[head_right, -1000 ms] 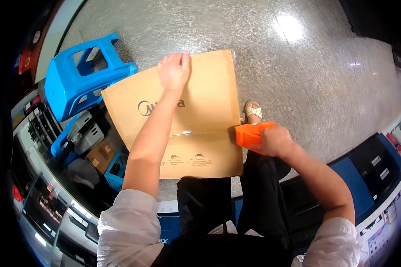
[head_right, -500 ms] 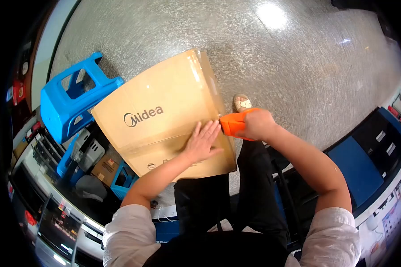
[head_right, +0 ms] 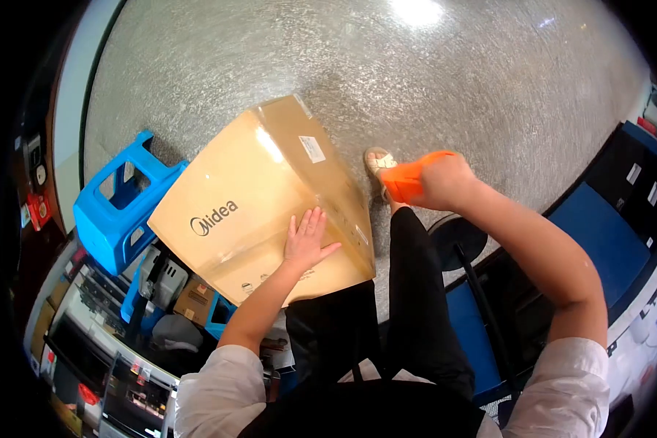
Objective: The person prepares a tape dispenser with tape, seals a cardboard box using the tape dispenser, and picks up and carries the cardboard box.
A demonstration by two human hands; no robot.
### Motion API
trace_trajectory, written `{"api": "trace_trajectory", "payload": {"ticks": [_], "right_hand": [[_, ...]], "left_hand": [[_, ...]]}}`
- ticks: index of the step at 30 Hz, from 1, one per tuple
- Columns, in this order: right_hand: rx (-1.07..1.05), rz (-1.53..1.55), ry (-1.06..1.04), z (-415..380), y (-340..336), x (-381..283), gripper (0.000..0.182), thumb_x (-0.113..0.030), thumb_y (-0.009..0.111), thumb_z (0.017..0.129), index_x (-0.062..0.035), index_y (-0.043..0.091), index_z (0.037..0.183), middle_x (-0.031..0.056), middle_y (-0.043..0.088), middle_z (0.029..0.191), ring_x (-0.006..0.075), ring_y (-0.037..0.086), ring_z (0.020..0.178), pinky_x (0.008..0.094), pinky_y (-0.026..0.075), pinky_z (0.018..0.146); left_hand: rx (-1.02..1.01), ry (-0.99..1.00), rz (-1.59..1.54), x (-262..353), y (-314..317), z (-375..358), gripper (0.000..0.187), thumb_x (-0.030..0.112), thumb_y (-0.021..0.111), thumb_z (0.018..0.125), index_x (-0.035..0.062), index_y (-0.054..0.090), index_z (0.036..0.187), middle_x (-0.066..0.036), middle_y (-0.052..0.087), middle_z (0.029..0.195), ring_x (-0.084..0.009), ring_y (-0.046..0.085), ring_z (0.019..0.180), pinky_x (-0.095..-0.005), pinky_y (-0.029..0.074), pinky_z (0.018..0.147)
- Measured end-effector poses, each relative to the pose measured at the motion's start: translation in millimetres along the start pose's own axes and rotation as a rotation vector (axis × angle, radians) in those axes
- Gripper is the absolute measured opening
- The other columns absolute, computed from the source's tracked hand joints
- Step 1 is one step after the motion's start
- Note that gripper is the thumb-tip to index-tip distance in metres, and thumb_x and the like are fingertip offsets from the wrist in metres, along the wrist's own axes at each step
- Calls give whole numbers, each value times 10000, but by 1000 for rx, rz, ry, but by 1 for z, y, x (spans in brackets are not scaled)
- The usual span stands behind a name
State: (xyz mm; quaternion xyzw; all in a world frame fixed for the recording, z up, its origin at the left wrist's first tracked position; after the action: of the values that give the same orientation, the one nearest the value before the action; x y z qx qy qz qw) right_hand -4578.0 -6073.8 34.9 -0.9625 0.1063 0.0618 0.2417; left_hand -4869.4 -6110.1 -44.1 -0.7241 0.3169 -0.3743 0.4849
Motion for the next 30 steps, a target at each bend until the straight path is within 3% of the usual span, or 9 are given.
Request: {"api": "trace_trajectory", "payload": {"ticks": [4,8,16,20,21,24,26,28,30], "right_hand": [[-44,7,82,82,69,-25,234,-318,516,766,-156,672,831,36,659,868,191,628,828,334,475,695],[-48,76,5,127,91,-88,213,-191,517,779,-114,676,898,57,661,917,197,636,829,361,475,688],[51,267,154,165,181,-105,242,-298,554,759,-96,670,822,77,657,810,209,641,762,346,483,632],[87,749,515,110,184,-32,484,-490,633,697,-31,652,852,126,649,801,229,635,720,342,486,639],[132,975,560,95,188,-12,486,-481,640,706,-19,649,859,116,649,795,216,632,716,325,486,637],[303,1614,574,48,197,25,460,-414,641,747,29,633,871,108,634,795,189,624,684,290,481,612],[266,1985,517,32,210,30,443,-375,637,767,37,604,926,92,625,796,149,607,661,263,481,595],[142,2282,445,19,208,12,412,-402,599,792,-18,574,941,59,588,706,136,559,561,266,464,532],[-64,2520,297,8,202,-11,388,-416,574,807,-46,565,925,33,548,650,127,519,503,274,449,500]], "left_hand": [[-186,-60,-2,3,-11,6,780,610,462,758,92,339,1328,-60,202,1431,-188,122,1333,-438,92,1066],[-296,127,66,5,-40,26,891,636,494,707,-10,338,1300,-131,259,1397,-242,202,1307,-463,132,1055],[-874,315,449,25,-24,80,931,699,417,705,-33,373,1279,-195,339,1343,-328,237,1285,-438,100,1062],[-1200,356,313,20,-15,113,926,735,369,709,12,389,1288,-171,347,1349,-307,300,1258,-439,98,1056],[-1258,379,155,17,-17,126,766,623,434,780,49,405,1287,-158,400,1315,-292,334,1238,-410,183,1038],[-623,107,-1016,5,-9,164,540,433,522,829,79,474,1235,-146,466,1254,-270,408,1183,-370,280,997],[-208,-188,-1136,-37,-54,181,359,270,578,821,93,557,1133,-133,533,1168,-257,468,1126,-351,327,970],[-214,-129,-924,-68,-80,183,391,364,654,724,134,616,1037,-110,602,1037,-262,552,992,-384,284,997],[-521,46,-482,-71,-84,172,279,309,654,724,122,644,931,-85,618,962,-258,560,935,-373,336,937]]}}
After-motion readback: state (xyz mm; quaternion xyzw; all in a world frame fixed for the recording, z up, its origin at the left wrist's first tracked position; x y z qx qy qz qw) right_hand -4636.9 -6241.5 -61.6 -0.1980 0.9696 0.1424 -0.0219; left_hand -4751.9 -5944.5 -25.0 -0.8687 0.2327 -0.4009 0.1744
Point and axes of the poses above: each hand's wrist, its own z-axis towards the middle knuckle, its own y-axis out of the palm, x = y × z, the point moved 6 cm from there along z, towards the middle knuckle
